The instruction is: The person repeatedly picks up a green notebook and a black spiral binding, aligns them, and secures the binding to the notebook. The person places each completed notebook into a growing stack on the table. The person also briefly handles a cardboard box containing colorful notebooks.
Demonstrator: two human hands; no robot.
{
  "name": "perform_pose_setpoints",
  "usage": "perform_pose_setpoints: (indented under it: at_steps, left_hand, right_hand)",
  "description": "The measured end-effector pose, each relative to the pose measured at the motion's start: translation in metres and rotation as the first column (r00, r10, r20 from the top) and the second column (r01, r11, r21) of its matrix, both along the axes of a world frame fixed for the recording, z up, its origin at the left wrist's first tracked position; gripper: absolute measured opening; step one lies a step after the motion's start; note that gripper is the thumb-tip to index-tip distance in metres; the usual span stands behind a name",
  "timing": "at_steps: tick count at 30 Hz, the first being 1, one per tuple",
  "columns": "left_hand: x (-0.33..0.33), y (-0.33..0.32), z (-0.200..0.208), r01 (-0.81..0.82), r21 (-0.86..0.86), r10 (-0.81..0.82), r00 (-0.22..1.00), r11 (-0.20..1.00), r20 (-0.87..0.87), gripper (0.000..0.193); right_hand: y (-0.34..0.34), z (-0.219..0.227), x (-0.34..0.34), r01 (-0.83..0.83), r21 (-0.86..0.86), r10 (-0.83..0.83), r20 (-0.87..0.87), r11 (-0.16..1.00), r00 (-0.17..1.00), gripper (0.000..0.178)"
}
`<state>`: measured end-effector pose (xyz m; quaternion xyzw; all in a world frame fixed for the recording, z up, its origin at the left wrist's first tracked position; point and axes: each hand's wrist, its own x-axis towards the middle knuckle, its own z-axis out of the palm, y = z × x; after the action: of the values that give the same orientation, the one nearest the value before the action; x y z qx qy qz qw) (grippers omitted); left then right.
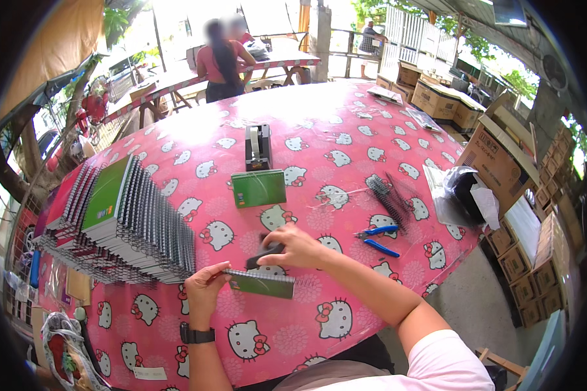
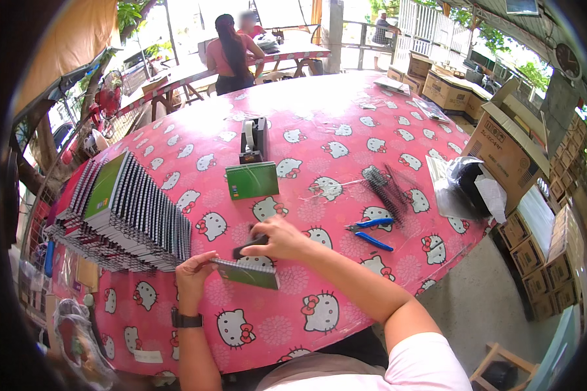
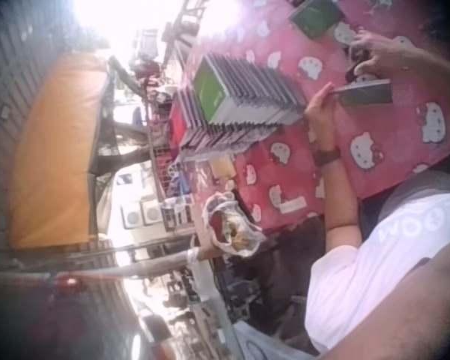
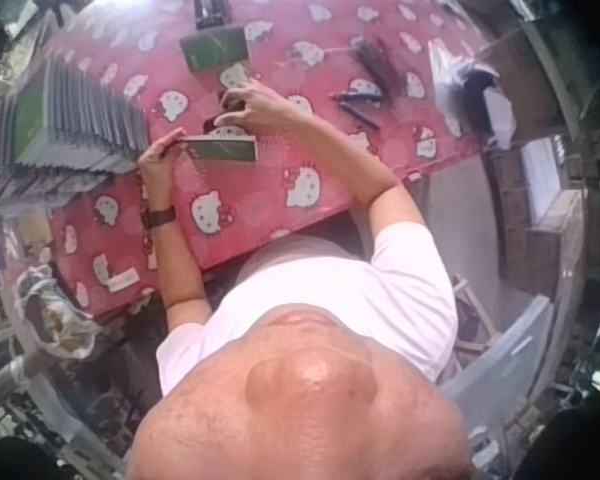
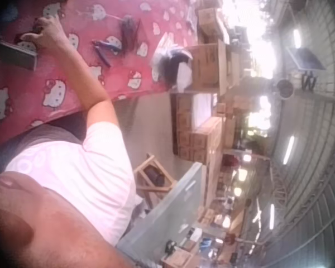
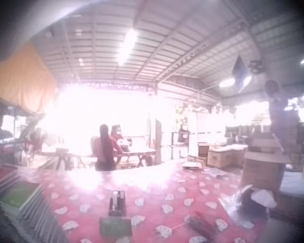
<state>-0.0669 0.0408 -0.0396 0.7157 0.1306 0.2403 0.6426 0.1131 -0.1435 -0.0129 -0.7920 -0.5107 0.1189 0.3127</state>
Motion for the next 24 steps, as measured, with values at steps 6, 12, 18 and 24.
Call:
perform_pose_setpoints:
  at_steps: [6,12,18,24]
  left_hand:
    - [-0.002,-0.008,0.013,0.0,-0.022,0.0,1.0,1.0,0.001,0.025]
    - [-0.004,-0.033,0.045,-0.045,0.057,0.041,0.997,0.997,0.064,0.026]
    - [-0.002,-0.042,0.058,-0.092,-0.057,0.103,0.97,0.994,0.219,0.023]
    - [0.003,-0.05,0.098,-0.174,0.044,0.152,0.938,0.984,0.312,0.017]
  right_hand:
    - [-0.013,0.012,0.0,0.002,0.239,-0.074,0.293,0.971,0.953,0.057]
    - [0.006,0.034,-0.055,-0.183,0.559,0.161,0.088,0.809,0.983,0.029]
    - [0.014,0.038,-0.058,-0.19,0.666,0.173,0.093,0.721,0.981,0.023]
    - [0.023,0.072,-0.06,-0.096,0.725,0.232,-0.089,0.682,0.969,0.021]
